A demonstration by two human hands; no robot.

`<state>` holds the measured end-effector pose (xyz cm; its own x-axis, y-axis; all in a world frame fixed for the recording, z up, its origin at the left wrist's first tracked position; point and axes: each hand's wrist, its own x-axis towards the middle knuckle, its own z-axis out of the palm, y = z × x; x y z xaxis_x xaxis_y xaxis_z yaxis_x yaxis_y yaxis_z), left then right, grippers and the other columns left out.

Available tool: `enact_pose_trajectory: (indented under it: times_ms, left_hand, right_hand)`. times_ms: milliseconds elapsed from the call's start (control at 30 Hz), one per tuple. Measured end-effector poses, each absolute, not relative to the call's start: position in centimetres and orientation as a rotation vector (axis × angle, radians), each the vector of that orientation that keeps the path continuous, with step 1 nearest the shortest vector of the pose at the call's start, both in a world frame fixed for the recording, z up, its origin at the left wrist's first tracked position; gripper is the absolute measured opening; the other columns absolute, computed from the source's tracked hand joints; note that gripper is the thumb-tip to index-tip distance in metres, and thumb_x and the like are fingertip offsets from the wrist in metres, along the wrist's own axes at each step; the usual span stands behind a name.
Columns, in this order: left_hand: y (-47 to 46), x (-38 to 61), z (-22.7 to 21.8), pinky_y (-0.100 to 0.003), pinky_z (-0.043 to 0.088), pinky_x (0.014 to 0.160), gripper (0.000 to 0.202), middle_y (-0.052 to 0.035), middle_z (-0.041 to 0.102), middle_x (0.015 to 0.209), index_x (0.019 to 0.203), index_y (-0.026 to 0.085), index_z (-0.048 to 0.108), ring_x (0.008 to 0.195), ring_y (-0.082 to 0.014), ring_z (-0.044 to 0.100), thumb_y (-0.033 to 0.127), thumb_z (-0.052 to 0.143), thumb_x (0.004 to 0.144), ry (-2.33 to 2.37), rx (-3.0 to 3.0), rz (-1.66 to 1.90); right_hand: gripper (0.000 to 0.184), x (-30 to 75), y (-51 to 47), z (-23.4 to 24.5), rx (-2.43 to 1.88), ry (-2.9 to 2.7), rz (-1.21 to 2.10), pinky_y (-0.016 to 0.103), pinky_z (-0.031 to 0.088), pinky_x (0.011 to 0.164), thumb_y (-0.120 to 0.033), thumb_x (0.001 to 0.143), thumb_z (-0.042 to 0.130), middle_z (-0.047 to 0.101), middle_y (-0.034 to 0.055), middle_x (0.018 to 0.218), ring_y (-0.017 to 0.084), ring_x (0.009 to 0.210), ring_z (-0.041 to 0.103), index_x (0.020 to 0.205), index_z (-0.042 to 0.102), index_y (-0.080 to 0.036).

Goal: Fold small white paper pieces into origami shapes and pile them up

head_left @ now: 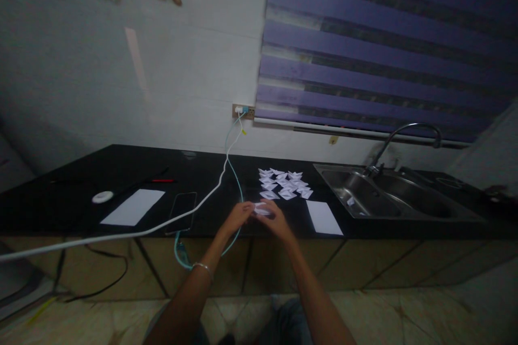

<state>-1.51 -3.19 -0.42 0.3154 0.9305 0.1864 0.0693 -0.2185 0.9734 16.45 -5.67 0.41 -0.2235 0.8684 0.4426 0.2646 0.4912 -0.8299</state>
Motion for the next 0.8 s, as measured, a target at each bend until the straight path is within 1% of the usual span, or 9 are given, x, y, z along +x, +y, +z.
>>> enact_pose_trajectory:
  times_ms: [100,200,300,400,467,567,667,800]
  left_hand:
    - [-3.0,-1.5,-0.6,-0.018,0.038,0.044,0.039,-0.0062,0.064,0.077,0.091,0.01,0.064,0.058,-0.0116,0.055,0.045,0.054,0.079,0.929,1.566,1.076]
    - [-2.9,-1.5,-0.8,-0.019,0.039,0.044,0.042,-0.0067,0.064,0.077,0.093,0.009,0.064,0.056,-0.0111,0.055,0.047,0.054,0.079,0.934,1.557,1.084]
    - [-2.8,-1.5,-0.9,-0.019,0.039,0.044,0.046,-0.0074,0.065,0.077,0.098,0.008,0.064,0.054,-0.0107,0.054,0.049,0.054,0.079,0.935,1.546,1.088]
    - [-2.8,-1.6,-0.8,-0.02,0.04,0.045,0.049,-0.0093,0.067,0.083,0.104,0.008,0.063,0.059,-0.0126,0.056,0.049,0.055,0.078,0.909,1.541,1.093]
    - [-2.9,-1.6,-0.7,-0.02,0.041,0.047,0.049,-0.0102,0.068,0.086,0.105,0.008,0.064,0.064,-0.0138,0.058,0.048,0.055,0.078,0.902,1.538,1.084]
    - [-2.9,-1.6,-0.7,-0.02,0.042,0.048,0.048,-0.0107,0.068,0.089,0.105,0.009,0.064,0.066,-0.0143,0.059,0.048,0.056,0.078,0.896,1.538,1.062]
    - [-2.8,-1.6,-0.8,-0.019,0.042,0.048,0.047,-0.0108,0.068,0.092,0.105,0.01,0.064,0.065,-0.0135,0.058,0.048,0.056,0.078,0.88,1.551,1.057]
    - [-2.9,-1.7,-0.7,-0.02,0.042,0.048,0.049,-0.0115,0.068,0.096,0.113,0.011,0.062,0.064,-0.013,0.058,0.047,0.055,0.079,0.867,1.573,1.064]
  right_hand:
    - [0.025,16.6,-5.5,0.2,-0.946,-1.743,0.776,0.038,0.036,0.098,-0.035,0.074,0.067,0.053,0.0077,0.125,0.025,0.121,0.044,0.096,0.069,-0.023]
    - [0.02,16.6,-5.2,-0.3,-0.941,-1.731,0.784,0.037,0.04,0.095,-0.035,0.075,0.066,0.052,0.0074,0.126,0.025,0.119,0.046,0.09,0.07,-0.023]
    - [0.017,16.6,-5.0,-0.7,-0.943,-1.713,0.759,0.036,0.042,0.092,-0.035,0.075,0.065,0.054,0.0071,0.123,0.025,0.116,0.048,0.084,0.071,-0.022]
    - [0.015,16.5,-4.9,-0.8,-0.938,-1.692,0.744,0.035,0.044,0.089,-0.035,0.076,0.065,0.056,0.0073,0.121,0.025,0.113,0.051,0.081,0.071,-0.022]
    - [0.015,16.4,-4.9,-0.8,-0.944,-1.664,0.752,0.035,0.046,0.087,-0.035,0.075,0.064,0.057,0.0079,0.121,0.025,0.111,0.053,0.081,0.071,-0.022]
    - [0.016,16.2,-4.8,-1.0,-0.96,-1.612,0.765,0.036,0.046,0.088,-0.035,0.076,0.063,0.06,0.0088,0.118,0.025,0.109,0.054,0.08,0.071,-0.021]
    - [0.018,16.1,-4.5,-1.2,-0.961,-1.567,0.781,0.037,0.045,0.089,-0.034,0.077,0.061,0.063,0.0093,0.114,0.024,0.106,0.057,0.084,0.07,-0.02]
    - [0.02,16.0,-4.6,-1.2,-0.95,-1.532,0.792,0.037,0.046,0.088,-0.033,0.079,0.059,0.065,0.0089,0.11,0.024,0.102,0.06,0.09,0.069,-0.02]
